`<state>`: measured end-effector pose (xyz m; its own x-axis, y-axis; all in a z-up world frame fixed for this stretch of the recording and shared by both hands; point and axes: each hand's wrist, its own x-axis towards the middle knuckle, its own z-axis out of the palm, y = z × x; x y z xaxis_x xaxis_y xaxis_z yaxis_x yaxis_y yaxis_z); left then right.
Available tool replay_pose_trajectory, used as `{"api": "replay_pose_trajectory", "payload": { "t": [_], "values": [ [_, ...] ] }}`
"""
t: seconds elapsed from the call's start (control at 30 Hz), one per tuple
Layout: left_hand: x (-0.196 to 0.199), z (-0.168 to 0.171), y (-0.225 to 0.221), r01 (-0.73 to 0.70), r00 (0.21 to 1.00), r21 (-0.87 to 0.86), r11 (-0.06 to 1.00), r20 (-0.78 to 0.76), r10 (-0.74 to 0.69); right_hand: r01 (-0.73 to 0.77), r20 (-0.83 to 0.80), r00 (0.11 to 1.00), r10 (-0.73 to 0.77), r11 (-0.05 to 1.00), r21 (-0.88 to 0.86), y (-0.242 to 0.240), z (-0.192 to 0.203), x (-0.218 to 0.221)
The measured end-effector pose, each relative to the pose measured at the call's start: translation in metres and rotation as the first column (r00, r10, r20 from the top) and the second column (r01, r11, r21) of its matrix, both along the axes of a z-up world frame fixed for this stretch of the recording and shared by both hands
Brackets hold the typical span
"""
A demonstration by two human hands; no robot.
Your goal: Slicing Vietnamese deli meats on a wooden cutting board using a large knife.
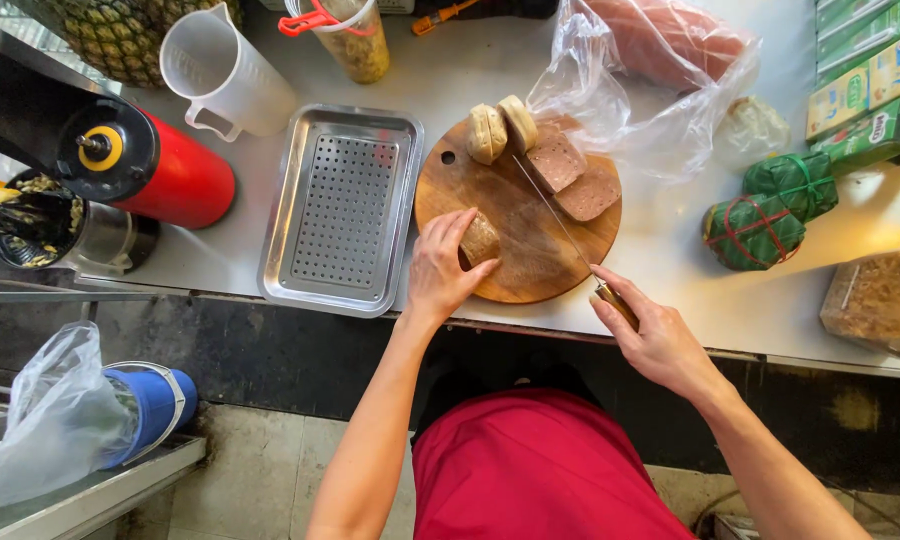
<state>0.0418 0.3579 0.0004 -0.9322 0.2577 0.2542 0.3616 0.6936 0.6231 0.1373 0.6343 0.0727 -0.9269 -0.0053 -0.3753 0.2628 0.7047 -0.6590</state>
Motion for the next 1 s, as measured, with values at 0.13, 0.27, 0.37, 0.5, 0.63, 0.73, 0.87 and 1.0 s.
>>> {"api": "replay_pose_trajectory", "payload": {
  "t": [0.13, 0.27, 0.37, 0.5, 0.63, 0.73, 0.87, 1.0],
  "values": [
    [0.003, -0.008, -0.006, 0.019, 0.997, 0.048, 0.999, -0.079, -0.015, -0.021, -0.296, 0.954, -0.033, 0.984, -0.176, -0.036, 0.004, 0.013],
    [0.009, -0.008, -0.009, -0.006, 0.996, 0.130, 0.992, -0.088, 0.017, -0.004, -0.211, 0.977, 0.004, 1.000, 0.001, -0.069, 0.006, 0.007],
    [0.007, -0.008, -0.011, 0.006, 0.996, 0.155, 0.988, -0.086, 0.008, -0.060, -0.114, 0.990, 0.081, 0.982, 0.181, -0.083, 0.003, 0.009],
    [0.004, -0.015, -0.012, -0.001, 0.995, 0.108, 0.994, -0.099, 0.012, -0.078, -0.022, 0.996, 0.085, 0.970, 0.229, -0.092, 0.008, 0.016],
    [0.005, -0.016, -0.012, 0.013, 0.995, 0.120, 0.993, -0.098, -0.001, -0.087, 0.055, 0.996, 0.076, 0.962, 0.257, -0.093, 0.012, 0.017],
    [0.004, -0.012, -0.012, 0.017, 0.997, 0.135, 0.991, -0.080, -0.006, -0.079, 0.034, 0.997, 0.073, 0.967, 0.242, -0.091, 0.013, 0.015],
    [0.003, -0.008, -0.013, 0.023, 0.998, 0.141, 0.990, -0.069, -0.013, -0.088, 0.048, 0.996, 0.078, 0.966, 0.242, -0.091, 0.013, 0.013],
    [0.002, -0.003, -0.013, 0.029, 0.998, 0.158, 0.987, -0.062, -0.019, -0.084, 0.066, 0.995, 0.070, 0.967, 0.239, -0.087, 0.015, 0.016]
  ]
}}
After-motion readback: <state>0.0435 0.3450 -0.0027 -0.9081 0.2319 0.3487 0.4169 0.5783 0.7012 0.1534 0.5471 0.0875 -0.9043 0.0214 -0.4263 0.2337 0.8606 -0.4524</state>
